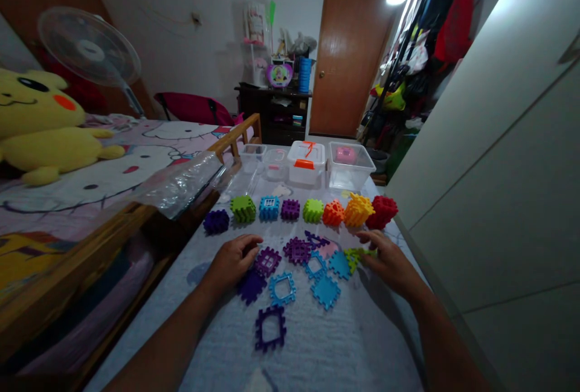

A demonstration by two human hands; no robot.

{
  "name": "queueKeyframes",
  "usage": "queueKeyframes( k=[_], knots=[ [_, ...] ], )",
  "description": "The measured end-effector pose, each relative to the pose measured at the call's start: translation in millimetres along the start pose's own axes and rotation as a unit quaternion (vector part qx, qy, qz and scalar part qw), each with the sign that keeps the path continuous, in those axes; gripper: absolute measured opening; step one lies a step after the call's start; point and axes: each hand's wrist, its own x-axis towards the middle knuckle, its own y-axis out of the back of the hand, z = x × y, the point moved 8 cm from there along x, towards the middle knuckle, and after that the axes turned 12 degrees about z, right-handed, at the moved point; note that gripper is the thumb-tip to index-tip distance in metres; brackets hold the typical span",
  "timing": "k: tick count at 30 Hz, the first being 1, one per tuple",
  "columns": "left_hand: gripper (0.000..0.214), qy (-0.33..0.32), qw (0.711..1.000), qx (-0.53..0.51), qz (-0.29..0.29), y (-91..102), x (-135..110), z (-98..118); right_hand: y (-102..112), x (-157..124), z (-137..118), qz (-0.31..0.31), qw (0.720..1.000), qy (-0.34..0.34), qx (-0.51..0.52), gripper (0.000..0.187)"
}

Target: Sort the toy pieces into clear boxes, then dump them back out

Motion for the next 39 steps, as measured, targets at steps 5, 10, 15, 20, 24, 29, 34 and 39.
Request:
queueKeyframes(
  k=[5, 10, 15, 20, 24, 29, 34, 39],
  knots=[
    [0.03, -0.009, 1.0, 0.0, 0.0, -2.1, 0, -3, -15, -6, -1, -0.059, 0.996, 0.063, -0.032, 0.053],
    [0.034, 0.004, 1.0, 0.003, -0.013, -4.0, 0, -4, -34, -8, -15, -0.137, 0.986, 0.077, -0.059, 0.052],
    [0.036, 0.01, 1.0, 0.006, -0.02, -4.9, 0, -6, -8, -2, 9, -0.081, 0.995, 0.029, -0.049, 0.043],
    [0.035, 0.004, 1.0, 0.007, -0.015, -5.3, 1, -9, 18, -2, 44, -0.031, 0.999, -0.032, -0.013, 0.04],
    [0.035, 0.011, 1.0, -0.001, -0.019, -6.7, 1, -10, 9, -5, 53, -0.075, 0.993, -0.091, -0.017, 0.036],
    [0.036, 0.014, 1.0, -0.006, -0.022, -7.5, 0, -11, 2, -5, 40, -0.087, 0.993, -0.079, -0.029, 0.032],
    [0.036, 0.016, 1.0, -0.006, -0.025, -6.9, 0, -10, -1, -6, 23, -0.117, 0.992, -0.049, -0.023, 0.037],
    [0.037, 0.011, 1.0, -0.002, -0.02, -6.1, 0, -8, -4, -6, 22, -0.119, 0.991, -0.046, -0.038, 0.034]
  ],
)
